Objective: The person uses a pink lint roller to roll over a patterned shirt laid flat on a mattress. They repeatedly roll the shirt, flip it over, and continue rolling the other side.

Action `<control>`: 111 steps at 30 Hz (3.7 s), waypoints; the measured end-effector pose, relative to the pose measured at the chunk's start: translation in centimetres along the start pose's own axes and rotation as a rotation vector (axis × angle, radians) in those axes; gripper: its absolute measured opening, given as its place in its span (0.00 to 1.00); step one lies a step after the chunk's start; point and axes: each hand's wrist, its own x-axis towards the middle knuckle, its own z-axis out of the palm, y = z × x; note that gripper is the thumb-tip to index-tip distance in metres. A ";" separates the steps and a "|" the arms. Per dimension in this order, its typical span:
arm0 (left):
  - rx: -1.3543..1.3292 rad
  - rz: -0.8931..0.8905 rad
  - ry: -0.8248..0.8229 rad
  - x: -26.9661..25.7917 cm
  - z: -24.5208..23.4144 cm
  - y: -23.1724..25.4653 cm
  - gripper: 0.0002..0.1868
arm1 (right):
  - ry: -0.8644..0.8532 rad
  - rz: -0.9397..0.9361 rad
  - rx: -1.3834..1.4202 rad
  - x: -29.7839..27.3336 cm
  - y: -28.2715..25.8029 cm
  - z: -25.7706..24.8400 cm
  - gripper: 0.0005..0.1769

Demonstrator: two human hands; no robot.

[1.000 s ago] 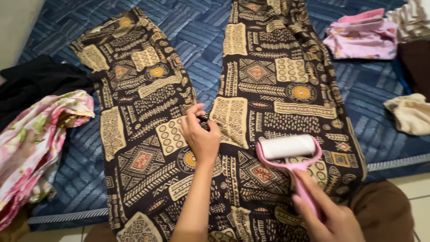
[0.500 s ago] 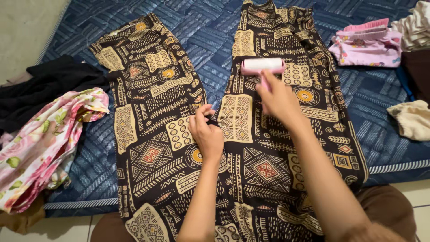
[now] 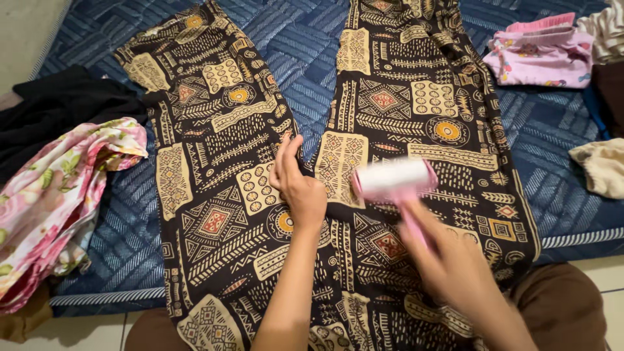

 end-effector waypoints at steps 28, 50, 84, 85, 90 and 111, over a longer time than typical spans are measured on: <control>0.116 -0.018 -0.130 0.1 0.1 0.4 0.07 | 0.116 -0.206 0.006 4.9 -4.7 0.8 0.29; 0.238 -0.012 -0.225 -0.2 0.9 -0.1 0.09 | 0.155 0.323 0.169 -5.8 6.0 -1.0 0.34; 0.291 0.042 -0.255 -0.4 0.7 0.0 0.09 | 0.385 0.015 -0.187 17.5 6.8 -9.3 0.32; 0.296 0.050 -0.248 -0.2 0.7 0.0 0.09 | 0.385 -0.007 -0.215 18.5 6.4 -9.6 0.33; 0.282 0.072 -0.235 -0.4 0.7 0.0 0.09 | 0.360 -0.030 -0.200 10.4 7.9 -9.3 0.37; 0.291 -0.206 -0.415 2.3 1.7 -0.9 0.16 | 0.580 0.056 -0.236 11.6 10.8 -7.3 0.47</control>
